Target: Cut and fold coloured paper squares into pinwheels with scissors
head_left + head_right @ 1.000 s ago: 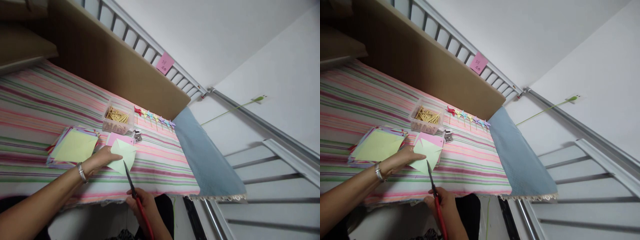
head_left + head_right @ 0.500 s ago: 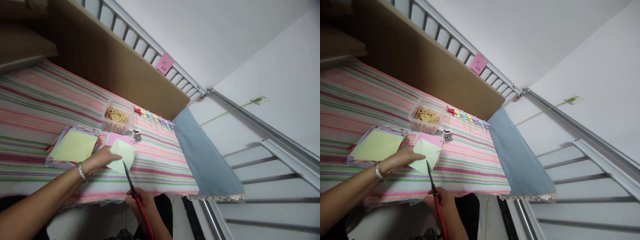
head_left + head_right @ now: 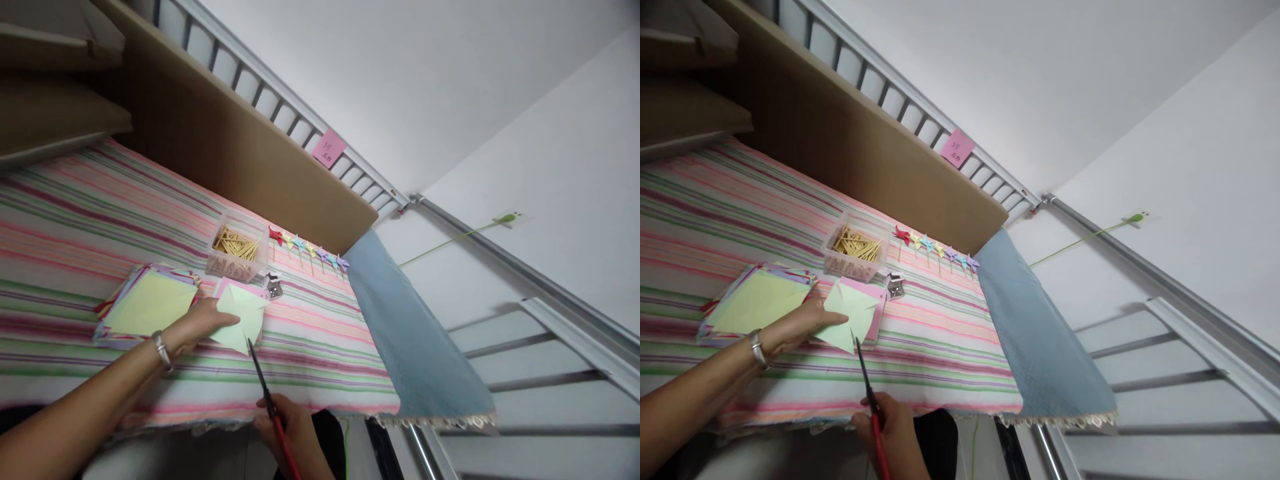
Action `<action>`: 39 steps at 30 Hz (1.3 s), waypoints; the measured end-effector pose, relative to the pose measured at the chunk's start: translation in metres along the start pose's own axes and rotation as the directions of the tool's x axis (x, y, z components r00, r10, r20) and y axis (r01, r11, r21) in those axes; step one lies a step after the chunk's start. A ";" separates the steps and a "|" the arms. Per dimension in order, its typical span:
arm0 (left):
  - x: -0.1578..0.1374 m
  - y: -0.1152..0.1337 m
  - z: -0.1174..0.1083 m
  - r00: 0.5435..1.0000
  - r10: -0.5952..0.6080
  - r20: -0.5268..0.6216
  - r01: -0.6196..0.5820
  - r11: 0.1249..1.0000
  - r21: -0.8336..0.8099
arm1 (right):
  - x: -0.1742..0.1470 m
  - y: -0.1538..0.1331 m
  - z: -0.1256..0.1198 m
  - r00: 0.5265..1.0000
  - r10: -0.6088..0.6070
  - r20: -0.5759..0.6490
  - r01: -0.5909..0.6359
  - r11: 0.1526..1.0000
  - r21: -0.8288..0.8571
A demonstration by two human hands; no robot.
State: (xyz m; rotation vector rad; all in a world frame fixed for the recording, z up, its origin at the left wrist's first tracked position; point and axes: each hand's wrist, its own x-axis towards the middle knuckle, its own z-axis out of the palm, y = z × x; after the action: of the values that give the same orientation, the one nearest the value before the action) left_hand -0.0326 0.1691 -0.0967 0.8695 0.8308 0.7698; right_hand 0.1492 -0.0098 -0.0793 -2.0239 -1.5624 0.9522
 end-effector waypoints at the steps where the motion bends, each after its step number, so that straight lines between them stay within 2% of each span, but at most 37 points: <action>1: 0.000 0.003 -0.001 1.000 0.021 0.019 -0.021 1.000 -0.015 | -0.001 0.004 -0.001 1.000 -0.006 -0.012 0.005 0.999 -0.034; 5: -0.006 0.014 -0.002 0.988 0.108 0.110 -0.096 0.990 -0.103 | -0.001 0.033 -0.011 0.991 -0.021 -0.135 -0.001 0.986 -0.167; 8: -0.010 0.018 -0.001 0.979 0.143 0.145 -0.123 0.982 -0.142 | 0.003 0.058 -0.022 0.969 -0.017 -0.247 -0.029 0.983 -0.182; 12: -0.011 0.015 0.001 0.981 0.116 0.154 -0.091 0.983 -0.160 | 0.019 0.079 -0.033 0.950 0.052 -0.308 -0.110 0.979 -0.172; 14: -0.011 0.014 0.001 0.984 0.093 0.155 -0.069 0.986 -0.153 | 0.032 0.081 -0.036 0.942 0.066 -0.328 -0.136 0.971 -0.194; 18: -0.010 0.014 0.004 0.995 0.084 0.052 -0.078 0.991 -0.111 | 0.064 0.074 -0.037 0.936 0.023 -0.350 -0.144 0.935 -0.323; 22: -0.009 0.015 0.006 0.998 0.063 0.025 -0.060 0.992 -0.110 | 0.098 0.067 -0.038 0.903 0.011 -0.429 -0.200 0.895 -0.398; 27: -0.006 0.012 0.006 0.992 0.122 0.003 -0.120 0.981 -0.155 | 0.127 0.066 -0.033 0.875 -0.022 -0.483 -0.226 0.865 -0.449; 31: -0.004 0.009 0.005 0.994 0.107 0.009 -0.104 0.983 -0.151 | 0.127 0.067 -0.026 0.874 -0.078 -0.480 -0.182 0.863 -0.471; 35: -0.001 0.004 0.004 0.993 0.090 0.069 -0.080 0.987 -0.137 | 0.114 0.068 -0.022 0.866 -0.141 -0.480 -0.110 0.882 -0.457; 39: -0.001 0.001 0.005 0.996 0.051 0.069 -0.046 0.996 -0.079 | 0.098 0.064 -0.021 0.847 -0.193 -0.495 -0.022 0.918 -0.397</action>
State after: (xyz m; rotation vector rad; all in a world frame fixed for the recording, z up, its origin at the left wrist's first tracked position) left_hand -0.0289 0.1674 -0.0935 0.8459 0.7153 0.8043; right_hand 0.2214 0.0675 -0.1343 -2.1906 -1.5830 0.0093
